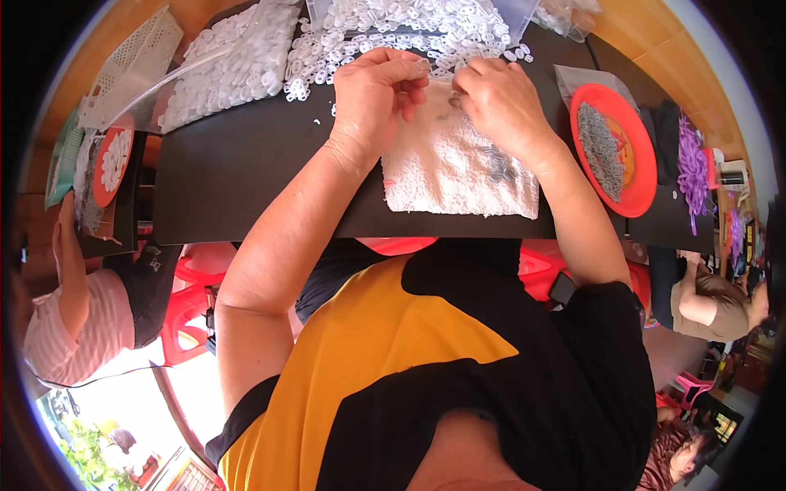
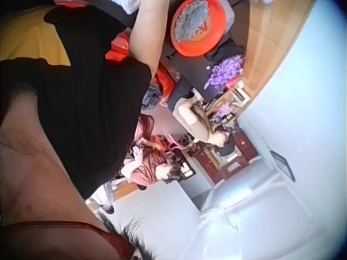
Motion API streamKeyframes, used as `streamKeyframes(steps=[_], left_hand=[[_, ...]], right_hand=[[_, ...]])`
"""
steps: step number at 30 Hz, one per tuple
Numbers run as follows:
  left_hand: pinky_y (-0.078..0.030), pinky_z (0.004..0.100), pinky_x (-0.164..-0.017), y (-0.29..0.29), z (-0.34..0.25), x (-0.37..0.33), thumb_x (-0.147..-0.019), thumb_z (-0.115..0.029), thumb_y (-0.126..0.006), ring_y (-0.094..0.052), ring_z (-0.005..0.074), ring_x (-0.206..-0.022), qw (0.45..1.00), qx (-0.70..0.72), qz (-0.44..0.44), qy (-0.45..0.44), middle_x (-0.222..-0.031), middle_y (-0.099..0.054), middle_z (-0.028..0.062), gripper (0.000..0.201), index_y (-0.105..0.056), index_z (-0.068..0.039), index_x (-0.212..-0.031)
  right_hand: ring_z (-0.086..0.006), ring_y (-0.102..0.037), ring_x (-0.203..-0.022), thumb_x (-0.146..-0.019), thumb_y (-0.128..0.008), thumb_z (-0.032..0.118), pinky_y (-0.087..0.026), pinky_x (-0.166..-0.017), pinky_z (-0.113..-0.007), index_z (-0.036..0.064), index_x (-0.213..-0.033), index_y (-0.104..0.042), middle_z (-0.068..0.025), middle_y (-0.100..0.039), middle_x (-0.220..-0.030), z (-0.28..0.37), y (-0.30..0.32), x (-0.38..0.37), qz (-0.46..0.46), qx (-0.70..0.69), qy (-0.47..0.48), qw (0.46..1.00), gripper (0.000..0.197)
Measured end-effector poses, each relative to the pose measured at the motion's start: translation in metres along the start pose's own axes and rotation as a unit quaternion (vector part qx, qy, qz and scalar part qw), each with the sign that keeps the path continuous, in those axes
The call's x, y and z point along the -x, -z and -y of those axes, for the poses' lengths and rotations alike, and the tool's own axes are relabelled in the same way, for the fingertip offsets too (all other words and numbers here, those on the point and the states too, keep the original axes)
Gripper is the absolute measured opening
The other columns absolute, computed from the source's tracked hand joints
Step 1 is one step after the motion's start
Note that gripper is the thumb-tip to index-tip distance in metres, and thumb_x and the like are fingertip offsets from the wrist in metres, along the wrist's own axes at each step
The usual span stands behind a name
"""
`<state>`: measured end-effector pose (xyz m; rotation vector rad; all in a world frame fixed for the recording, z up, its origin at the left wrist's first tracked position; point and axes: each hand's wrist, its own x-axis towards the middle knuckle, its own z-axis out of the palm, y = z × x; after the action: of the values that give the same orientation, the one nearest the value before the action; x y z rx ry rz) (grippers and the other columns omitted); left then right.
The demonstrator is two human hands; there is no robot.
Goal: Assembling small plastic components by manually inserting tiny metal pins.
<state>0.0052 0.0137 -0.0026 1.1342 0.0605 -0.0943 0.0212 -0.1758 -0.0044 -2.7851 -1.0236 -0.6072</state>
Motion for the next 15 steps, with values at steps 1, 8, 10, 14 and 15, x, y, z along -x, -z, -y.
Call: streamKeyframes(steps=[1,8,10,14,15], left_hand=[[-0.041,0.0269,-0.05,0.0,0.0,0.0,-0.085,-0.005,-0.061,-0.058,0.0165,-0.062,1.0,0.003,0.004,-0.001,-0.078,-0.061,0.0103,0.011,-0.059,0.004,-0.091],[-0.043,0.0254,-0.044,-0.002,0.002,-0.001,-0.08,-0.001,-0.066,-0.059,0.016,-0.054,0.999,0.048,0.011,0.018,-0.072,-0.064,0.0119,0.008,-0.062,0.004,-0.084],[-0.043,0.0256,-0.043,-0.003,0.002,0.0,-0.08,0.0,-0.066,-0.059,0.0166,-0.054,0.999,0.046,0.014,0.019,-0.072,-0.064,0.0124,0.008,-0.062,0.004,-0.084],[-0.043,0.026,-0.043,-0.006,0.001,0.003,-0.079,0.0,-0.065,-0.06,0.0178,-0.053,0.999,0.043,0.016,0.026,-0.072,-0.065,0.0135,0.008,-0.061,0.005,-0.084],[-0.043,0.026,-0.043,-0.007,0.001,0.003,-0.079,0.0,-0.065,-0.06,0.0178,-0.053,0.999,0.041,0.017,0.025,-0.072,-0.065,0.0135,0.008,-0.061,0.005,-0.084]], right_hand=[[-0.0254,-0.059,-0.092,-0.078,-0.066,0.012,-0.044,-0.078,-0.038,0.0064,-0.083,-0.061,-0.0058,-0.059,-0.087,0.003,0.0,0.0,-0.001,-0.001,0.0,1.0,0.009],[-0.0161,-0.061,-0.081,-0.079,-0.067,0.007,-0.046,-0.073,-0.031,0.004,-0.087,-0.063,-0.0036,-0.062,-0.082,0.002,0.003,-0.001,-0.028,-0.227,-0.06,0.972,0.009],[-0.0057,-0.057,-0.071,-0.083,-0.065,0.001,-0.046,-0.066,-0.022,0.0001,-0.088,-0.065,-0.0013,-0.064,-0.076,-0.004,0.002,-0.005,-0.068,-0.524,-0.167,0.832,0.005],[-0.0067,-0.059,-0.076,-0.084,-0.065,0.001,-0.048,-0.07,-0.022,-0.001,-0.09,-0.065,-0.0014,-0.065,-0.081,0.0,0.016,-0.007,-0.087,-0.584,-0.204,0.781,0.007],[-0.0072,-0.06,-0.076,-0.084,-0.065,0.001,-0.049,-0.071,-0.022,-0.0016,-0.091,-0.065,-0.0025,-0.065,-0.082,0.003,0.017,-0.007,-0.087,-0.596,-0.207,0.771,0.007]])
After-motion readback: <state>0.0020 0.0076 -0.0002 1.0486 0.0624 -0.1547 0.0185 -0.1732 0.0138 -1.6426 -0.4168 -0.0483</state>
